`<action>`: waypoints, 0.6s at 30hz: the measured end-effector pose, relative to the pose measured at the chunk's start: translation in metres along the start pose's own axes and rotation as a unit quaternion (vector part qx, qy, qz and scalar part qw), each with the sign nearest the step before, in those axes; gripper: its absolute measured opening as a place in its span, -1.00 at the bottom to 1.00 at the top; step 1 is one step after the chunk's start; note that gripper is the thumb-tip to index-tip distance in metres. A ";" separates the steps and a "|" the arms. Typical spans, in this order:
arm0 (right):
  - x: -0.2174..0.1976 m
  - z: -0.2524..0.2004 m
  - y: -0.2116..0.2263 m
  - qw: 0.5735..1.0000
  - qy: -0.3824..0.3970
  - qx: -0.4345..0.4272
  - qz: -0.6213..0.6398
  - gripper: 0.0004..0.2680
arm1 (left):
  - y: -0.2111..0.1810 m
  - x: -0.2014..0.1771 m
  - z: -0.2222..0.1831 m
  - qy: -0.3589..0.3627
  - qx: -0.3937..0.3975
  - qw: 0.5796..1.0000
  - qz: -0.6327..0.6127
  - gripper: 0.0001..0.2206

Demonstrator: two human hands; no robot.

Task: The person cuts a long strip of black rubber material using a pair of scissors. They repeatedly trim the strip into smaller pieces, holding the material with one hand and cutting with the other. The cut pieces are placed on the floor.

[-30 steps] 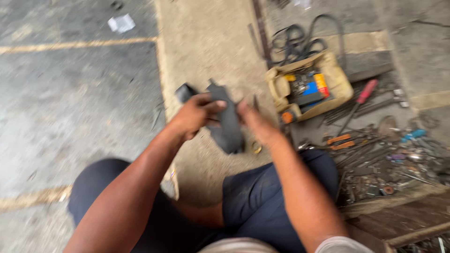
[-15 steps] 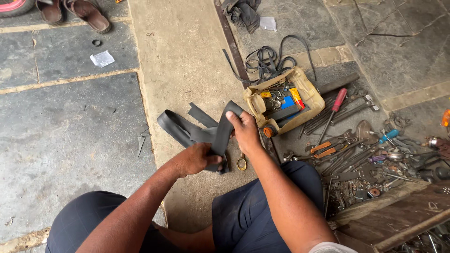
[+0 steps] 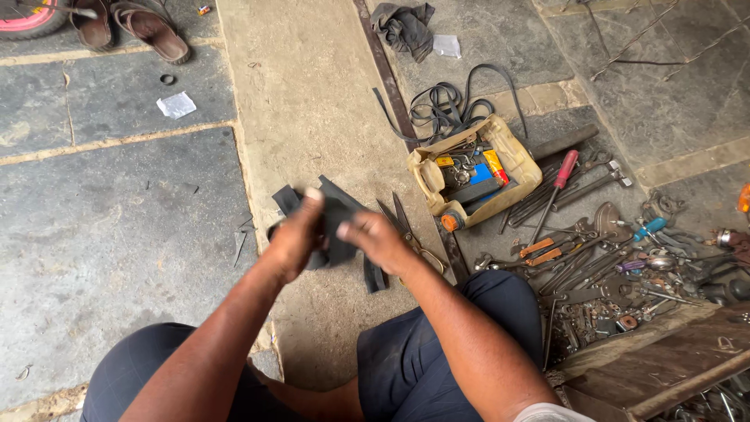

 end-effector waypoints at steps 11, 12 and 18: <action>-0.053 -0.009 0.001 0.981 -0.098 0.006 0.170 -0.67 | 0.014 0.039 0.013 0.080 -0.013 0.986 0.142 -0.57; -0.044 -0.008 -0.005 0.976 -0.051 0.026 0.210 -0.63 | 0.007 0.024 0.013 0.020 -0.006 0.997 0.077 -0.55; 0.001 -0.004 -0.022 0.991 0.080 0.083 -0.071 -0.83 | -0.015 -0.017 0.012 -0.047 0.082 0.996 -0.006 -0.32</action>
Point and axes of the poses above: each hand's wrist, its own z-axis towards the middle knuckle, its own x-axis out of the palm, y = z × x, the point moved 10 cm from there along z, towards the middle knuckle, and after that the axes turned 10 degrees about y, right-handed, at the moved point
